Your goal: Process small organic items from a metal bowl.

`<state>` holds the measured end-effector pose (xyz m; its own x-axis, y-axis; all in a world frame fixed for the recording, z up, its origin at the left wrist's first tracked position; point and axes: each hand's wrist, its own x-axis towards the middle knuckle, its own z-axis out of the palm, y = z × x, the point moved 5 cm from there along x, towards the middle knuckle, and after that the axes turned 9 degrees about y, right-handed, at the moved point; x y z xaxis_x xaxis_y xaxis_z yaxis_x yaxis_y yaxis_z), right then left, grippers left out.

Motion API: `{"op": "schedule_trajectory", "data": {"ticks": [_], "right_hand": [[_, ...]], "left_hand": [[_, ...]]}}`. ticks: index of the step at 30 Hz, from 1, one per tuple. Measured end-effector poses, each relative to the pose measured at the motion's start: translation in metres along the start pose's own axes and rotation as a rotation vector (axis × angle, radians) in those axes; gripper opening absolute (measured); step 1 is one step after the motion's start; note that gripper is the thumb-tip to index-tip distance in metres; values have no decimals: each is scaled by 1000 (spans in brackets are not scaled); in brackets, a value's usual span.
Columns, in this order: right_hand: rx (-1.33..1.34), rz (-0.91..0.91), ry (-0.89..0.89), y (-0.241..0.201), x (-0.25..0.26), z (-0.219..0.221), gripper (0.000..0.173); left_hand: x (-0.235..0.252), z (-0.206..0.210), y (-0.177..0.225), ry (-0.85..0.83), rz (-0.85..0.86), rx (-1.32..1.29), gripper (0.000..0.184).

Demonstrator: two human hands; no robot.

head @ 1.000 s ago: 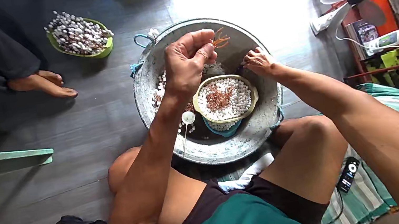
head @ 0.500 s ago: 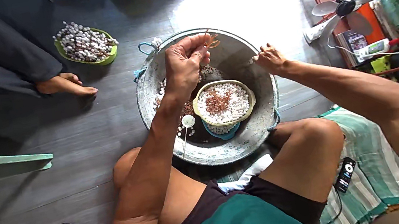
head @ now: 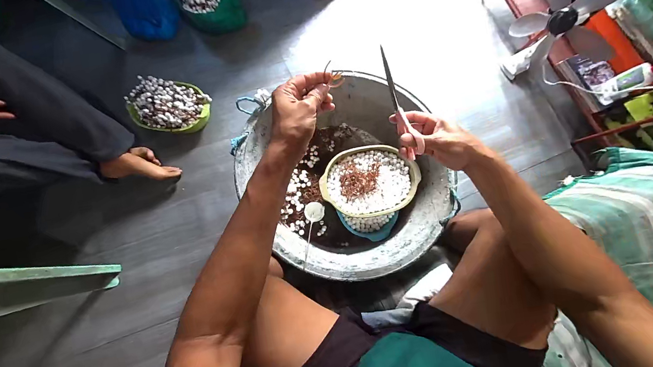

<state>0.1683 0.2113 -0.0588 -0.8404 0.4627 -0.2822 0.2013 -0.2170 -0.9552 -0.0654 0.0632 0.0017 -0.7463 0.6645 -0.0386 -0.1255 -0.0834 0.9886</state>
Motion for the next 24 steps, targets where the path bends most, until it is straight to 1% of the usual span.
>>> {"op": "schedule_trajectory", "data": {"ticks": [2,4,7,9,14,20,24], "right_hand": [[58,-119,-9,-8,-8,18,65],[44,-189,11,-7,-14,30,73],[4,-214,-7,-4,-8,45,82],[-29,-197,-51,1,-9,54,82],[-58,-196,-89,3,-1,59,84],[-47,-243,-98,1,-1,57,85],[-60,-246,-88,-1,-3,56,84]], "left_hand": [[5,1,1,-15,67,48,17],[5,2,-2,-27,126,60,18],[2,4,-8,7,147,31,18],[-5,5,-10,14,157,31,18],[1,5,-7,8,219,73,18],[-3,-1,0,-15,265,155,18],[-6,-2,0,-10,272,149,17]]}}
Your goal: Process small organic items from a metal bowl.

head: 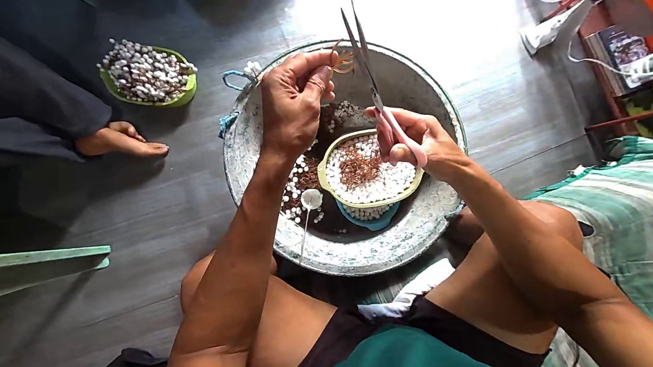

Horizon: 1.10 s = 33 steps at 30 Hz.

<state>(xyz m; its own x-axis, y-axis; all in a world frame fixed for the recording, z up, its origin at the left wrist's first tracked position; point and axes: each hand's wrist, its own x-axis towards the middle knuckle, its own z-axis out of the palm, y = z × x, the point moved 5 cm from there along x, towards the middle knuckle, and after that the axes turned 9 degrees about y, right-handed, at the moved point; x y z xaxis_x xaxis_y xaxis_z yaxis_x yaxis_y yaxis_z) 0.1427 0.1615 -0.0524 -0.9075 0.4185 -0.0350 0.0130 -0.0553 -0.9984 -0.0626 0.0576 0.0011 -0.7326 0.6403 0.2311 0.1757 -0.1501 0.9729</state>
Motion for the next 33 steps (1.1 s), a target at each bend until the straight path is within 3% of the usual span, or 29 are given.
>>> {"op": "schedule_trajectory", "data": {"ticks": [33], "right_hand": [[-68,-24,17,-3,1,-4,78]], "left_hand": [[-2,5,2,-45,-13,78,18]]}}
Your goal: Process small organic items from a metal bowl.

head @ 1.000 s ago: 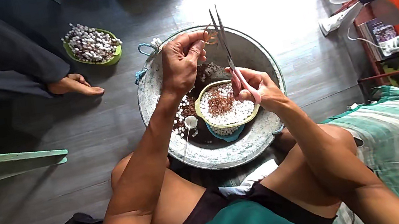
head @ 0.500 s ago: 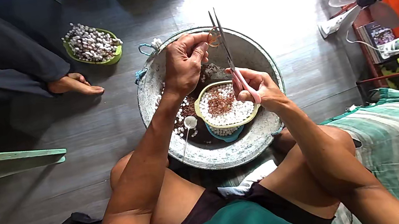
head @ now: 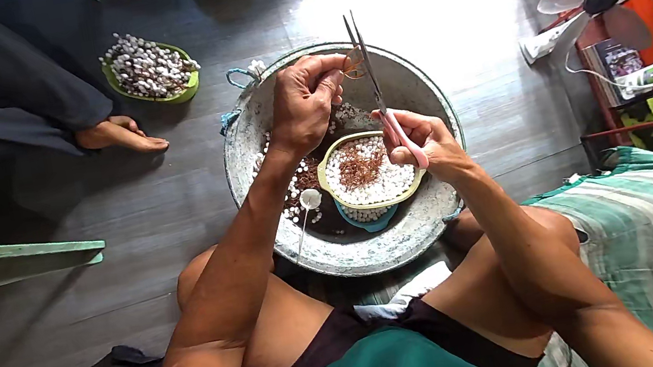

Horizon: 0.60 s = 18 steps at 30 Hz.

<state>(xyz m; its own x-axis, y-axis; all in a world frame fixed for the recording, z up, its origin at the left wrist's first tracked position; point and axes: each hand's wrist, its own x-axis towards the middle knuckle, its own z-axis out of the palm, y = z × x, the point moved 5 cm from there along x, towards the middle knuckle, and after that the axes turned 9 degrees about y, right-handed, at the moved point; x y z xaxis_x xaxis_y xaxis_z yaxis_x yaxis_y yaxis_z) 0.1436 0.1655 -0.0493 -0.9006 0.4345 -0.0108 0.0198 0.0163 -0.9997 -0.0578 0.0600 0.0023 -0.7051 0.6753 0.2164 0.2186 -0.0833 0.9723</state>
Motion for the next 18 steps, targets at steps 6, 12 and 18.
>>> {"op": "schedule_trajectory", "data": {"ticks": [6,12,18], "right_hand": [[-40,-22,33,-2,-1,-4,74],[-42,-9,42,0,-4,-6,69],[-18,-16,60,0,5,-5,68]], "left_hand": [[0,1,-1,-9,-9,7,18],[0,1,-3,-17,-15,30,17],[0,0,-3,-26,-19,48,17]]}}
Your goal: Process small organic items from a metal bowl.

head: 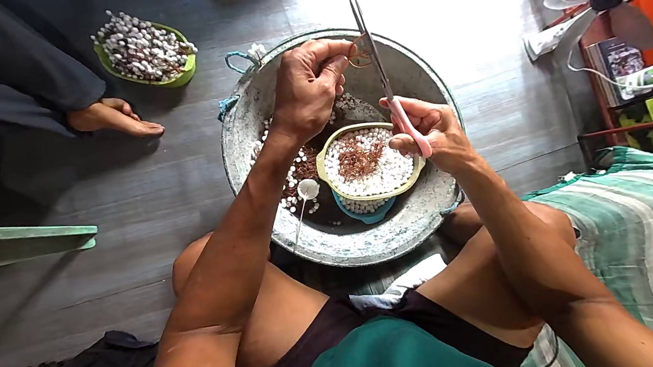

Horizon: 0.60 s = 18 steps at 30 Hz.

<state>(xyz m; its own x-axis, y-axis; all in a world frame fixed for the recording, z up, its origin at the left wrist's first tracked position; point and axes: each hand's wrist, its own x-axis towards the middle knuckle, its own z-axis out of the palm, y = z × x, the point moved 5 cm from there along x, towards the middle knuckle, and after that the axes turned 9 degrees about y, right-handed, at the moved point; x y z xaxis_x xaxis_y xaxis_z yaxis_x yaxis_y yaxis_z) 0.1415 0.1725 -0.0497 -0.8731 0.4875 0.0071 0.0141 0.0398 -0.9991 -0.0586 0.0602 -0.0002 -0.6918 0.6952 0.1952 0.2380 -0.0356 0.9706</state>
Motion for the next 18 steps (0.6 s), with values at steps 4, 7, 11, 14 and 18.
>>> {"op": "schedule_trajectory", "data": {"ticks": [4,7,11,14,18], "right_hand": [[27,-1,18,1,-3,1,64],[32,-13,11,0,-4,1,62],[-59,17,54,-2,5,-17,64],[-458,132,45,-4,9,-53,75],[-1046,325,-159,18,40,-109,53]], "left_hand": [[0,0,0,-5,6,27,17],[1,0,0,-6,4,37,17],[1,-2,0,1,-14,-45,21],[2,-4,2,15,-8,-118,14],[-1,-10,9,12,-39,-177,17]]}}
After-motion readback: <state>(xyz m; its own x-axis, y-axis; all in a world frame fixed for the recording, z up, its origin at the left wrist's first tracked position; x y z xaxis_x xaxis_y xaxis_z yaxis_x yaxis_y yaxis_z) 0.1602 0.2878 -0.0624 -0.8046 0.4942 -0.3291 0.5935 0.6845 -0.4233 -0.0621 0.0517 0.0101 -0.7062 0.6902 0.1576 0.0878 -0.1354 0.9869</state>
